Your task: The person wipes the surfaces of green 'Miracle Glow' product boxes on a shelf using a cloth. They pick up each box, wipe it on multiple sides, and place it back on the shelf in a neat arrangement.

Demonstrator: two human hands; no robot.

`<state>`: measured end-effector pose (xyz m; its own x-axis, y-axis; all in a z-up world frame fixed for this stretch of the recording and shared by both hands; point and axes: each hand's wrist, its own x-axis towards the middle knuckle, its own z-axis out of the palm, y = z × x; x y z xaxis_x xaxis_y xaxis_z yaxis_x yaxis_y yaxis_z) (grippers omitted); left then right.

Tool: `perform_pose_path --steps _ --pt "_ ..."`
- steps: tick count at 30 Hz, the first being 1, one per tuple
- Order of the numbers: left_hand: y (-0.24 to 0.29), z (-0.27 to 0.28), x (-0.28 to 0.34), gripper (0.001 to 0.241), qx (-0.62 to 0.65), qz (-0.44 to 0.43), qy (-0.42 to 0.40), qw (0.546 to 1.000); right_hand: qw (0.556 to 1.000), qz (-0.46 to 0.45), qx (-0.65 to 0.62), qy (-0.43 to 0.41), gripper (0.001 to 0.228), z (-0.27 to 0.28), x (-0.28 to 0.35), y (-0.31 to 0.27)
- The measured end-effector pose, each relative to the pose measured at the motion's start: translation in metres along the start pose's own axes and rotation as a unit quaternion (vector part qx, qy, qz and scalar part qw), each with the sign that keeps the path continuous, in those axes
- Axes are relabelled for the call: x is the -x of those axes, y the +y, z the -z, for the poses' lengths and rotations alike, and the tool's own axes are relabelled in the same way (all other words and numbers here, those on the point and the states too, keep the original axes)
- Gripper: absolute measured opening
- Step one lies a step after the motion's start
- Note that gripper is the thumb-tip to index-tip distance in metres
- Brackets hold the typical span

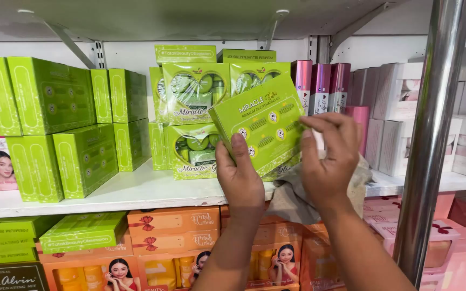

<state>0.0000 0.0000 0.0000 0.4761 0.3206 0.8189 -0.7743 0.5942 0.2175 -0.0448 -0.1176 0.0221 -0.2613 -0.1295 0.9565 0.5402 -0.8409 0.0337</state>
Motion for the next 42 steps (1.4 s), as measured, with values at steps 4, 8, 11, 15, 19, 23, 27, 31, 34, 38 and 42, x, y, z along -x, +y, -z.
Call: perform_pose_path --steps 4,8,11,15,19,23,27,31,34,38,42 --pt "0.023 -0.003 0.000 0.034 -0.013 -0.036 0.020 0.999 0.993 -0.022 -0.076 -0.085 0.024 -0.002 0.000 -0.037" --pt "0.048 0.005 -0.008 0.033 -0.066 -0.077 0.021 0.995 0.978 -0.004 -0.089 -0.187 0.045 -0.014 0.004 -0.062" --pt "0.073 0.013 -0.018 0.035 -0.050 -0.062 0.015 0.997 0.966 -0.001 -0.127 -0.226 0.054 -0.027 0.007 -0.081" --pt "0.109 0.030 -0.032 0.040 -0.053 -0.056 -0.007 0.997 0.938 -0.048 -0.235 -0.249 0.057 -0.048 0.008 -0.111" --pt "0.138 0.055 -0.049 0.043 -0.098 -0.053 -0.010 0.994 0.931 -0.029 -0.279 -0.232 0.059 -0.078 0.016 -0.132" --pt "0.154 0.090 -0.068 0.045 -0.090 -0.048 -0.061 0.993 0.895 -0.058 -0.383 -0.220 0.067 -0.108 0.019 -0.163" --pt "0.171 0.132 -0.092 0.048 -0.138 -0.030 -0.119 0.983 0.875 -0.109 -0.423 -0.208 0.066 -0.141 0.027 -0.192" --pt "0.189 0.159 -0.115 0.046 -0.105 -0.002 -0.156 0.982 0.872 -0.125 -0.441 -0.173 0.068 -0.168 0.032 -0.215" --pt "0.190 0.180 -0.133 0.033 -0.062 -0.002 -0.168 0.984 0.866 -0.120 -0.461 -0.154 0.066 -0.189 0.032 -0.230" --pt "0.195 0.198 -0.155 0.028 -0.219 -0.051 -0.123 0.967 0.821 -0.178 -0.515 -0.172 0.068 -0.221 0.033 -0.239" --pt "0.193 0.215 -0.171 0.028 -0.248 -0.050 -0.090 0.963 0.827 -0.201 -0.490 -0.190 0.067 -0.252 0.038 -0.238"
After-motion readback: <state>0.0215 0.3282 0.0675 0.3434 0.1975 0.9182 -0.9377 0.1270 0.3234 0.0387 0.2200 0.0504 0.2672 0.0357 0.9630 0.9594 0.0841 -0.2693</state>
